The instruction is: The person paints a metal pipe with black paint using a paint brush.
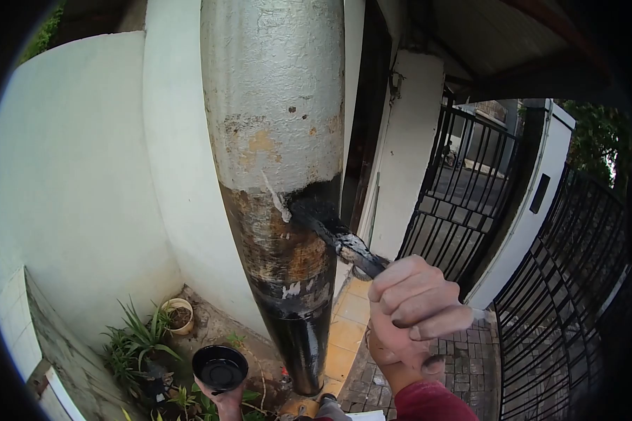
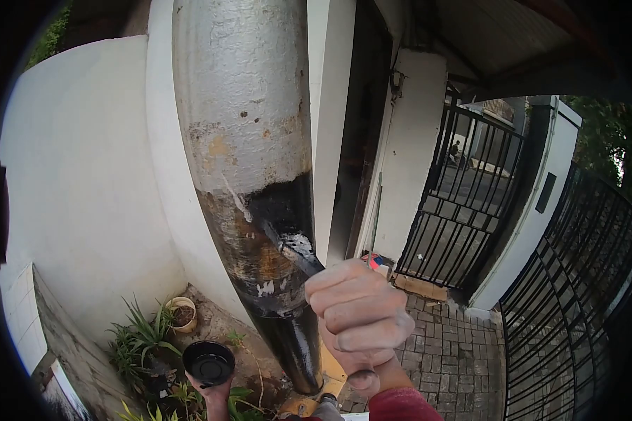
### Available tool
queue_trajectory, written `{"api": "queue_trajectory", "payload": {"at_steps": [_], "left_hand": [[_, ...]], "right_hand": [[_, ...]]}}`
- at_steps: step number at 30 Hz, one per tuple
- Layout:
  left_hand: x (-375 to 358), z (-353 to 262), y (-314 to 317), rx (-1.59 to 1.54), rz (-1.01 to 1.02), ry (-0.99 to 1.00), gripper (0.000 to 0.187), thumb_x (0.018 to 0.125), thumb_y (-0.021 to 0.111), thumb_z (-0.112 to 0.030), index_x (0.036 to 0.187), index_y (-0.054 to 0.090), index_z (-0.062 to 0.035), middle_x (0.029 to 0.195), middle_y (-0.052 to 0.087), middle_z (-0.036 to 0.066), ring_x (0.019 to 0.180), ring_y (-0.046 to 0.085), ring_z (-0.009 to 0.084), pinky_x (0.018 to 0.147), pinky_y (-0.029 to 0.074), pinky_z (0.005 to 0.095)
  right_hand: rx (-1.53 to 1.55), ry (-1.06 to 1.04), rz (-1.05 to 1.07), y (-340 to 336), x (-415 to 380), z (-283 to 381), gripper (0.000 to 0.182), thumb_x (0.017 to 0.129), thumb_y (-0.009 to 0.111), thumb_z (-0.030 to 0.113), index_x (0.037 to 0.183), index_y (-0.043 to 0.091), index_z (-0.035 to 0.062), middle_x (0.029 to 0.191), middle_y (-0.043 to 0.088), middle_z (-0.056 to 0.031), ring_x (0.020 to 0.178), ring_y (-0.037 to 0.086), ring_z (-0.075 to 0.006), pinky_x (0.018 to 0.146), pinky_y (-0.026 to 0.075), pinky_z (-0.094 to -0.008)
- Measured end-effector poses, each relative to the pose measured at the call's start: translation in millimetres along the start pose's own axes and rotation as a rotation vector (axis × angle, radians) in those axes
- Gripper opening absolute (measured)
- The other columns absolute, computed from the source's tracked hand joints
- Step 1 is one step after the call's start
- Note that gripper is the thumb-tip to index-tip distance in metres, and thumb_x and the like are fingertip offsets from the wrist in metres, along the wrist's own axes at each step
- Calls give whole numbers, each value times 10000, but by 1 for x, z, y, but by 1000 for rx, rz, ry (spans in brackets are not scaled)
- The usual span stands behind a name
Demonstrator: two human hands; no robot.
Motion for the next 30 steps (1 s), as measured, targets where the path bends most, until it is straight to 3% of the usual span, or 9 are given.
{"api": "queue_trajectory", "payload": {"at_steps": [3, 8, 11, 15, 17, 23, 27, 29, 30], "left_hand": [[-7, 0, 2, -26, -33, -32, 671, 798, 390, -710, 1223, 572, -224, 1235, 571, 62, 1129, 528, 313, 914, 436, 550], [-7, 4, 5, -50, -7, -53, 687, 792, 388, -726, 1238, 562, -234, 1266, 551, 62, 1160, 504, 309, 942, 408, 555], [-1, 7, -11, -42, -40, -65, 685, 795, 408, -702, 1269, 536, -224, 1262, 551, 83, 1159, 510, 318, 944, 412, 560], [-6, 12, 5, 1, 10, -61, 695, 786, 387, -737, 1248, 560, -248, 1288, 536, 68, 1184, 490, 320, 937, 399, 577], [-9, 14, -8, 38, -40, -101, 686, 787, 387, -728, 1247, 565, -251, 1283, 543, 69, 1177, 499, 323, 926, 404, 587], [-1, 29, 17, 44, 22, -148, 671, 798, 376, -685, 1251, 554, -223, 1259, 555, 79, 1173, 494, 336, 969, 375, 589], [1, 39, 20, 14, -19, -154, 668, 787, 399, -676, 1235, 566, -209, 1243, 566, 87, 1161, 511, 335, 962, 394, 593], [-3, 41, 37, -12, 12, -168, 671, 786, 407, -671, 1236, 566, -198, 1234, 573, 92, 1151, 521, 330, 976, 395, 580], [-2, 42, 32, -25, 3, -166, 673, 786, 409, -672, 1238, 565, -198, 1234, 574, 93, 1151, 521, 329, 973, 397, 581]], "right_hand": [[-75, 154, 151, -5, -2, -22, 373, 834, 680, 348, 770, 432, 77, 424, 345, -17, 292, 317, -114, 314, 361, -290], [183, -37, 61, -7, -3, 3, 392, 826, 685, 356, 765, 432, 63, 449, 321, 1, 310, 254, -108, 318, 321, -284], [47, 236, -18, -13, -5, -17, 366, 811, 686, 331, 732, 439, 72, 439, 295, 11, 321, 236, -106, 348, 310, -278], [46, 33, -61, -24, -12, 4, 371, 807, 694, 325, 706, 437, 77, 434, 277, 12, 323, 225, -119, 363, 310, -286], [-296, 274, -152, -34, -31, -24, 351, 817, 669, 308, 724, 413, 86, 404, 289, 14, 302, 244, -106, 355, 343, -280], [64, 0, -41, -27, -4, 19, 347, 819, 683, 322, 780, 434, 83, 410, 298, 3, 312, 226, -130, 381, 359, -287], [-504, 298, -100, -33, -30, -11, 349, 814, 671, 318, 767, 414, 88, 420, 300, 13, 300, 222, -112, 341, 349, -266], [174, 235, 73, -25, -13, 8, 352, 815, 679, 320, 767, 425, 80, 444, 301, 8, 304, 217, -126, 329, 321, -269], [93, 177, -55, -27, -7, 20, 339, 818, 674, 298, 767, 426, 74, 431, 291, 12, 308, 223, -121, 330, 287, -266]]}}
Point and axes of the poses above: each hand's wrist, its own x-axis towards the middle knuckle, its own y-axis out of the palm, z = x × y, the point moved 7 cm from there along x, towards the middle knuckle
